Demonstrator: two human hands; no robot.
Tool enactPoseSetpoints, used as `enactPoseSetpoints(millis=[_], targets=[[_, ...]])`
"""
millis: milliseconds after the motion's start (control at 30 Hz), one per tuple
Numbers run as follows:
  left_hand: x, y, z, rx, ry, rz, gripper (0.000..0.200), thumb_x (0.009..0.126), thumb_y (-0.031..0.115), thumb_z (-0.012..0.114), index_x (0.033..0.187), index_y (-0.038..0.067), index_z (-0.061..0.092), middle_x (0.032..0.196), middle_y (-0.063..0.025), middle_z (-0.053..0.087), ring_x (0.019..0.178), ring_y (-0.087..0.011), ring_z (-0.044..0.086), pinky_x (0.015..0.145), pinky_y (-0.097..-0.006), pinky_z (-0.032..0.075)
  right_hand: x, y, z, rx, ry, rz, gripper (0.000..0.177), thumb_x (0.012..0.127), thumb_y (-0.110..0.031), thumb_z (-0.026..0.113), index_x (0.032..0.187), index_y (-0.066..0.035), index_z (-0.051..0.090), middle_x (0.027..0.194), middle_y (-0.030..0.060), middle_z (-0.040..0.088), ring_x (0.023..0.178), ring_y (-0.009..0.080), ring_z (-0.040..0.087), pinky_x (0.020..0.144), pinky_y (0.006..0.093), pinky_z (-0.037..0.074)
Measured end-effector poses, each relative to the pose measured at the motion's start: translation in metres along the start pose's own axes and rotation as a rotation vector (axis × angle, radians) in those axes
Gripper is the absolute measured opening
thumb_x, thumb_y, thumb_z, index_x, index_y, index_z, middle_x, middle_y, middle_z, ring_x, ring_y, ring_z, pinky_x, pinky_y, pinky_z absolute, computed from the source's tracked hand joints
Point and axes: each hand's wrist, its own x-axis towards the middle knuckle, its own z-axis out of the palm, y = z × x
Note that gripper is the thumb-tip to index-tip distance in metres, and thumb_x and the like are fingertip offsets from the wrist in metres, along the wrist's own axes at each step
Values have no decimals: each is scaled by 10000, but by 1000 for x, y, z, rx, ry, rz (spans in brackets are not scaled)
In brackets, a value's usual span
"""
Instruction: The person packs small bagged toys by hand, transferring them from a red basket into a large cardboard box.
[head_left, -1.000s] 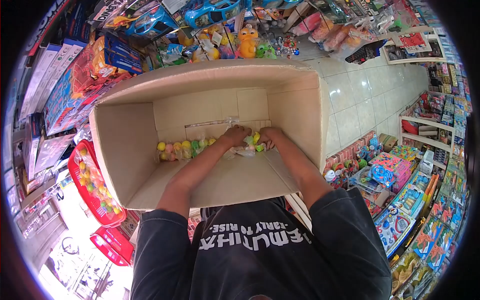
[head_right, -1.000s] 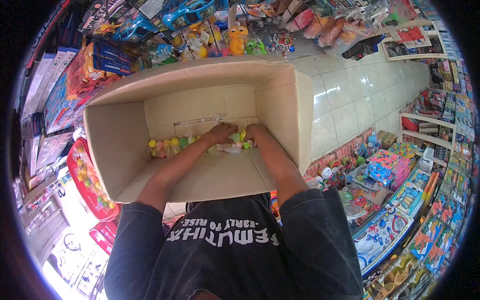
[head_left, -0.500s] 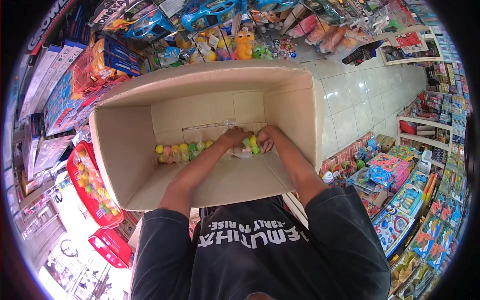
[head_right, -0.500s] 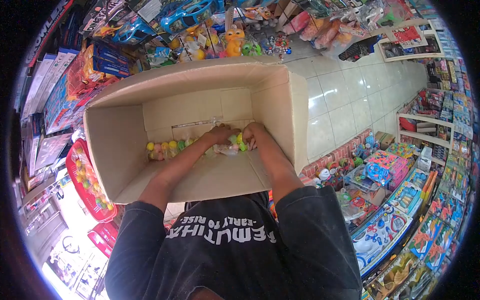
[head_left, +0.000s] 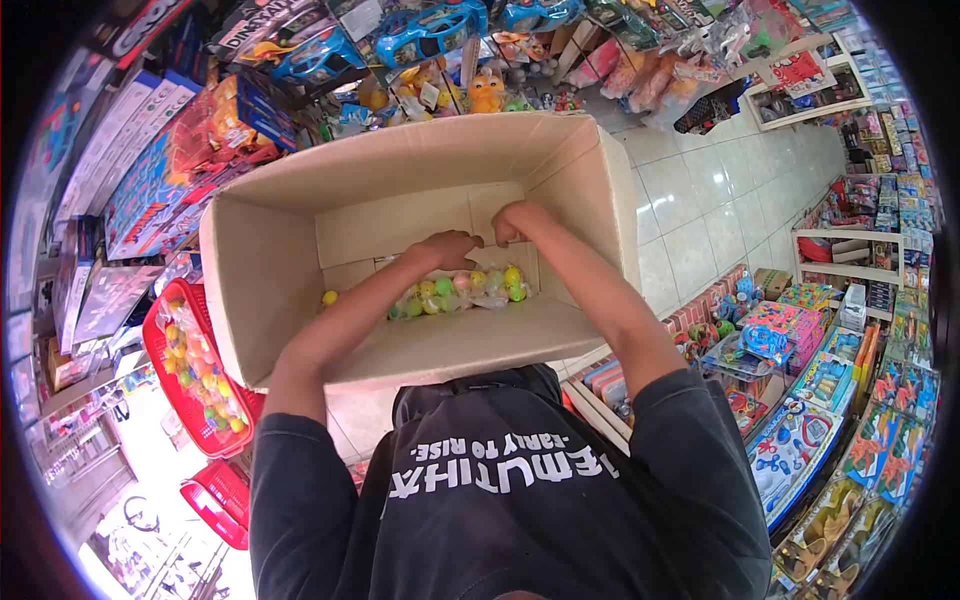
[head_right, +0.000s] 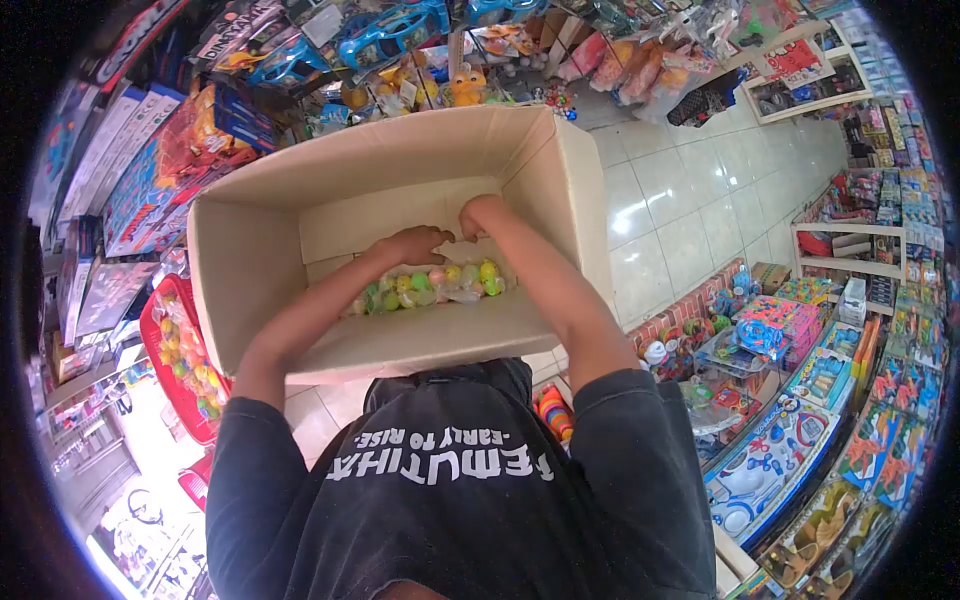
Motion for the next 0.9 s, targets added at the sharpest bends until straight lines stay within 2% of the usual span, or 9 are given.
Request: enactPoseSetpoints(millis=[167, 233, 367, 500, 567, 633, 700, 767, 900], targets=[[-92, 38, -54, 52, 39, -67, 493, 780, 308, 574, 1201, 75, 469, 1083, -181, 536, 1029, -329, 506, 873, -396, 410, -61, -6, -13, 138, 260, -206, 548, 738, -252, 619, 1220, -49, 453, 1102, 144, 570, 903, 254, 589, 743, 374, 485], [-135, 68, -64, 95, 115, -107, 447, 800, 290, 558, 1175, 57, 489, 1074, -182, 540, 1011, -329, 515, 869, -397, 413, -79, 1, 4, 144, 673, -526, 519, 753, -235, 618, 1196, -16, 459, 1051, 145, 587, 902, 230, 586, 766, 355, 470], [-218, 110, -58, -243, 658, 120, 384, 848, 272, 528, 1134, 16, 505, 1095, -160, 547, 1011, -301, 534, 881, -365, 415, -173, -11, 52, 544, 909, -886, 423, 803, -133, 593, 1181, -18, 441, 973, 104, 579, 855, 187, 571, 751, 308, 458], [-289, 150, -7, -1205, 970, 265, 275, 818, 176, 595, 992, -32, 546, 941, -129, 571, 919, -213, 548, 807, -318, 438, -236, -33, 120, 1191, 474, -1238, 348, 843, -136, 562, 1154, -13, 465, 952, 41, 562, 844, 129, 546, 752, 271, 432], [-302, 143, 42, -1349, 983, 523, 217, 812, 154, 602, 908, -38, 571, 891, -123, 575, 868, -209, 555, 777, -320, 442, -235, -37, 154, 1262, 361, -1393, 381, 813, -136, 603, 1144, 7, 479, 938, 105, 574, 852, 162, 550, 733, 303, 440], [-300, 148, 83, -1561, 1000, 460, 173, 800, 133, 609, 853, -30, 582, 865, -120, 573, 813, -191, 554, 759, -307, 439, -217, -44, 176, 1244, 281, -1459, 353, 827, -133, 582, 1139, -1, 484, 948, 88, 574, 869, 151, 546, 762, 283, 433], [-292, 141, 113, -1478, 1029, 300, 172, 806, 132, 598, 877, -25, 596, 876, -106, 588, 805, -189, 565, 770, -292, 438, -203, -53, 192, 1219, 175, -1525, 326, 841, -129, 562, 1135, -9, 488, 957, 71, 575, 886, 141, 541, 791, 263, 427], [-278, 129, 141, -1320, 791, -173, 181, 810, 127, 580, 895, -32, 603, 882, -77, 608, 822, -180, 569, 790, -272, 431, -192, -68, 205, 1147, 86, -1245, 342, 839, -156, 575, 1141, -20, 489, 964, 77, 582, 882, 137, 551, 795, 254, 427], [-233, 67, 243, -761, 731, -382, 241, 805, 199, 575, 956, 19, 630, 918, -125, 643, 854, -228, 616, 753, -314, 482, -121, -82, 249, 1100, -17, -1093, 322, 855, -176, 552, 1142, -41, 491, 969, 60, 592, 884, 124, 557, 787, 244, 429]])
